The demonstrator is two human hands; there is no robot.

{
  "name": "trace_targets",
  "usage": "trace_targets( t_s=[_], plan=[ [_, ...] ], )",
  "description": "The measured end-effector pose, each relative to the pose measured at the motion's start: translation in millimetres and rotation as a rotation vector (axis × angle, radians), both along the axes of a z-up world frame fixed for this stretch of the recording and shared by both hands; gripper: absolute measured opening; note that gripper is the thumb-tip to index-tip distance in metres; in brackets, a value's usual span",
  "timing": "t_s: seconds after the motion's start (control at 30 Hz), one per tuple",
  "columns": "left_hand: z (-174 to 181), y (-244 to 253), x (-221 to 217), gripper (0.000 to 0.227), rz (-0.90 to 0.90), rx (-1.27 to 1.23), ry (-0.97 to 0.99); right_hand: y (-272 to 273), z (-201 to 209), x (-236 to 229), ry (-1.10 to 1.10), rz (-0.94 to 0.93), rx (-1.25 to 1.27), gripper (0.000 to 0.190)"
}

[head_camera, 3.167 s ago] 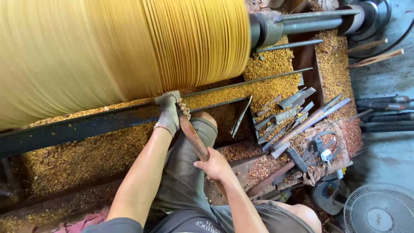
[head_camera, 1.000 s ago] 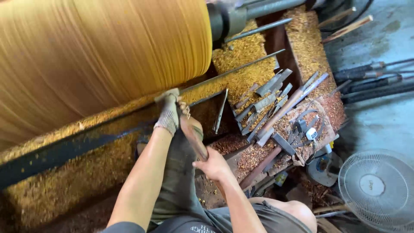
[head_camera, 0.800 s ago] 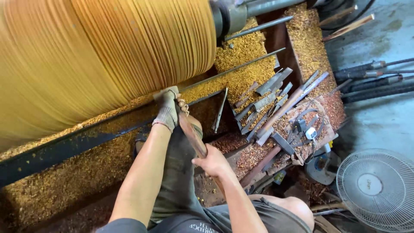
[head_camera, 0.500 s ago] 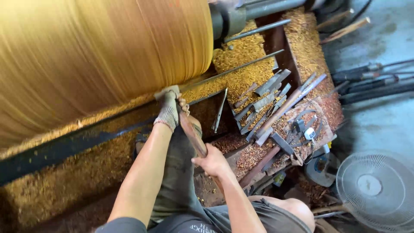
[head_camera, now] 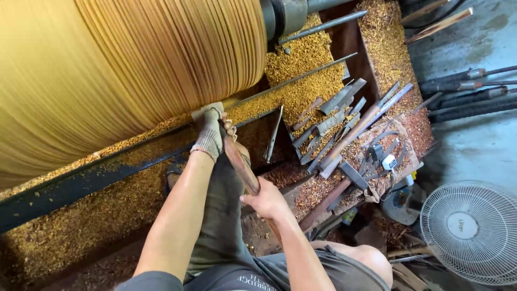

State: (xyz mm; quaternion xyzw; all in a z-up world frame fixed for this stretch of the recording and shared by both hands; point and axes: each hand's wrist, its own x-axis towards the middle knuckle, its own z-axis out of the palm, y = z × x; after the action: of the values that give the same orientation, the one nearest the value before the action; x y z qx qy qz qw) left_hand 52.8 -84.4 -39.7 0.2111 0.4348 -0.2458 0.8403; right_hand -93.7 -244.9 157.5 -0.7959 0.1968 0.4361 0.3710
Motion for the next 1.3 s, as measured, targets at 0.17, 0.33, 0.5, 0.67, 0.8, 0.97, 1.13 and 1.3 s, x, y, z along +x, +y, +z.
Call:
trace_targets(
  t_s=[0.17,0.33,0.5,0.67,0.8,0.97,1.13,1.3],
  plan=[
    [-0.8,0.8,0.7,0.027,0.014,0.018,-0.076,-1.7,-5.5,-5.6,-0.060,0.009,-0.015,0.050],
    [8.8,4.4,-10.2,0.025,0.022,-0.014,-0.106,0.1,-2.8,-4.3,-0.035,0.018,0.004,0.050],
    [4.5,4.7,0.9,0.025,0.028,0.000,-0.022,2.3,0.2,3.1,-0.028,0.054,0.009,0.052],
    [16.6,6.8,-4.1,0.020,0.007,0.026,-0.010,3.5,2.6,-1.8,-0.039,0.054,-0.016,0.050],
    [24.2,0.7,-3.8,0.019,-0.026,-0.002,-0.066,-4.1,-3.6,-12.9,-0.103,0.050,-0.037,0.052],
    [15.7,-3.9,0.6,0.019,0.021,0.002,-0.043,-5.9,-5.8,-0.7,-0.030,0.015,-0.012,0.049],
    [15.8,-3.6,7.5,0.018,-0.032,-0.055,-0.034,-6.0,-1.2,4.7,-0.035,0.026,-0.002,0.050],
    [27.4,-4.0,4.2,0.020,0.011,0.032,0.005,-1.3,4.2,2.0,-0.036,0.013,-0.002,0.049]
  ],
)
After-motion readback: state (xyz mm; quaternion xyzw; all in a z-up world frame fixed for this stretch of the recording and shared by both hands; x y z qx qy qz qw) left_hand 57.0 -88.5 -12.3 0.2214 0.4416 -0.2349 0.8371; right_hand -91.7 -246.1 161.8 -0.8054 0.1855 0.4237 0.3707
